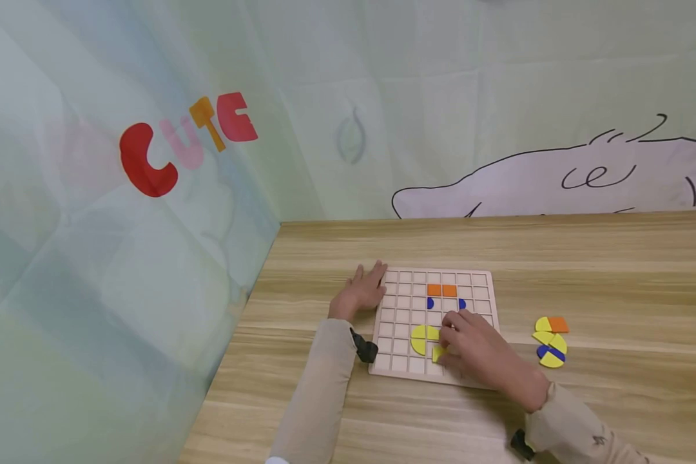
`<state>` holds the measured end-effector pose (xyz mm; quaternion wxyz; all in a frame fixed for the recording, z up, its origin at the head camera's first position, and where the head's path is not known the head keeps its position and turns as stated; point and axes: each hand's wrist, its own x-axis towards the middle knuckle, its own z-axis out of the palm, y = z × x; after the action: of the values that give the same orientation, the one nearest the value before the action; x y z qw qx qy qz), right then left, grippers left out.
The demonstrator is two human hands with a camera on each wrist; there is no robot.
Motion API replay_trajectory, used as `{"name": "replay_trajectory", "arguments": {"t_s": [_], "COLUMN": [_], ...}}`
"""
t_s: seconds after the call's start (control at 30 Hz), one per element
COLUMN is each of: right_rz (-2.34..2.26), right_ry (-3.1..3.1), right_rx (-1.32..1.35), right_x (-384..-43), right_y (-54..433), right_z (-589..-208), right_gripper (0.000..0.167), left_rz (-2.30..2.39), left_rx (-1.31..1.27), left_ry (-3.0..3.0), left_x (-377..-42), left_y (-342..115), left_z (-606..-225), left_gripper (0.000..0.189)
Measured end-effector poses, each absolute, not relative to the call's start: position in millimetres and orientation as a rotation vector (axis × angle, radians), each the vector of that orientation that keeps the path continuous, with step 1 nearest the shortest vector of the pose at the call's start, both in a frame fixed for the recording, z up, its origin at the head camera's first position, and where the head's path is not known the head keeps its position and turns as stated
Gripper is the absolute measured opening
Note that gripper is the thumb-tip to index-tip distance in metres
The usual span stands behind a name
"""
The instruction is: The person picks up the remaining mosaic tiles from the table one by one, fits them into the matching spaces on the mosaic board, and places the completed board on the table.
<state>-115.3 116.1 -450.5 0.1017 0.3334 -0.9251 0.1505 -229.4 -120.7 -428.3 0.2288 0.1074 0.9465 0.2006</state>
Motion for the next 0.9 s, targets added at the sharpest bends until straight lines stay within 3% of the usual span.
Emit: {"name": "replay_trajectory", "arguments": {"t_s": [0.9], "right_rz": [0.412], "right_ry": [-2.728], "right_rx": [0.916], "right_x": [-118], "right_y": [102], "right_z": [-455], "right_gripper": [0.013], "left_rz": [0.546], "left_rx": [0.305], "left_ry": [2.599], "left_x": [-230], "left_y": [-121], "left_z": [-427], "left_gripper": [0.054]}}
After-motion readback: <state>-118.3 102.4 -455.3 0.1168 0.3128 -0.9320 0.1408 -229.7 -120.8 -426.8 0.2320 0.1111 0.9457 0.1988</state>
